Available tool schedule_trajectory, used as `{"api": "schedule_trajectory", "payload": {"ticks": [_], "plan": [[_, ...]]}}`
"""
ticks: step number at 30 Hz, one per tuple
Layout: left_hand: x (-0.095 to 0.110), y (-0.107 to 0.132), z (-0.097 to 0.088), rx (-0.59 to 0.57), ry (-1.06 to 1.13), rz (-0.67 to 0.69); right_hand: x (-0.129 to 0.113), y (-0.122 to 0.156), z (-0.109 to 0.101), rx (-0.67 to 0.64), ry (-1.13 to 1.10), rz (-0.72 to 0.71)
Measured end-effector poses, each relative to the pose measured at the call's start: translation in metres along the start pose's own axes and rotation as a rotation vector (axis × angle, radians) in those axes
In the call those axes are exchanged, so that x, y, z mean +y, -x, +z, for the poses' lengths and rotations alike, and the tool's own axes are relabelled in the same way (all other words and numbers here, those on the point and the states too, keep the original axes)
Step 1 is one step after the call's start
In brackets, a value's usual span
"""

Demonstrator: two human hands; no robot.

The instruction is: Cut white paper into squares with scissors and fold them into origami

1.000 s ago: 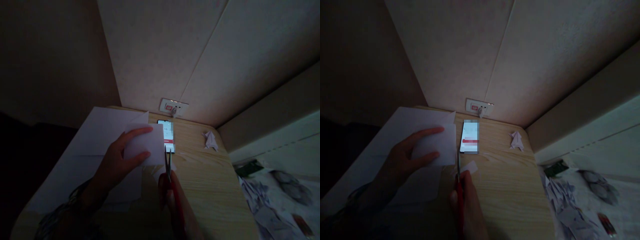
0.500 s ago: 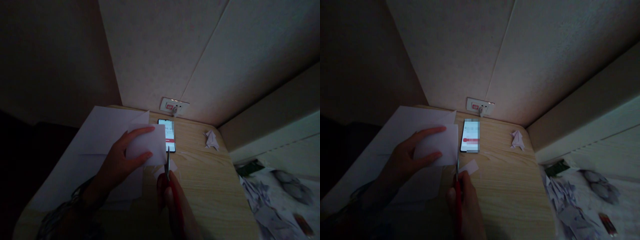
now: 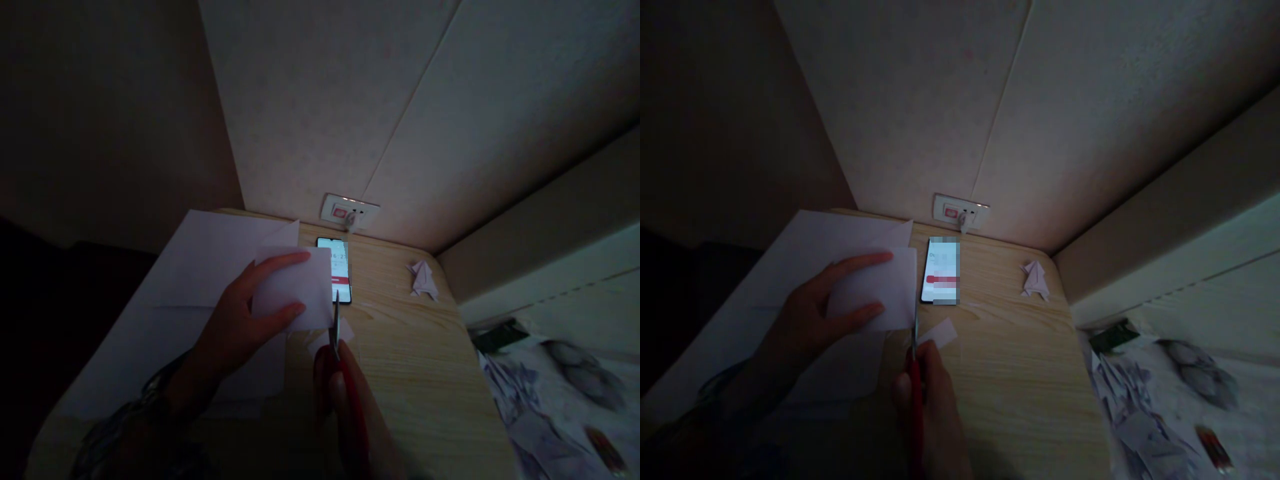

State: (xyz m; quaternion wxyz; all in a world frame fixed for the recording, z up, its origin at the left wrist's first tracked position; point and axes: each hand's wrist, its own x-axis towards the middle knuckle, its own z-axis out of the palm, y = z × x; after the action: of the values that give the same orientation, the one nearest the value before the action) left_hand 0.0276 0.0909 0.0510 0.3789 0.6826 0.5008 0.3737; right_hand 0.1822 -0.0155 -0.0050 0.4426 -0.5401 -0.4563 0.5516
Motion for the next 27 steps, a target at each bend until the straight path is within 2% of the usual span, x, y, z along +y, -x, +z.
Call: {"api": "schedule_trajectory", "payload": {"ticks": [8, 16, 21, 27], "plan": [[-0.003, 0.0, 0.0, 0.005, 0.003, 0.026, 0.003, 0.004, 0.0, 0.066, 0.025, -0.017], [-0.005, 0.0, -0.001, 0.017, 0.021, 0.038, 0.003, 0.005, -0.002, 0.02, 0.033, 0.011], [-0.004, 0.0, 0.0, 0.006, 0.023, 0.034, -0.009, 0.004, -0.001, -0.006, 0.05, 0.078], [-0.002, 0.0, -0.001, -0.004, 0.025, 0.027, -0.011, 0.003, 0.0, 0.019, 0.08, 0.047]]}}
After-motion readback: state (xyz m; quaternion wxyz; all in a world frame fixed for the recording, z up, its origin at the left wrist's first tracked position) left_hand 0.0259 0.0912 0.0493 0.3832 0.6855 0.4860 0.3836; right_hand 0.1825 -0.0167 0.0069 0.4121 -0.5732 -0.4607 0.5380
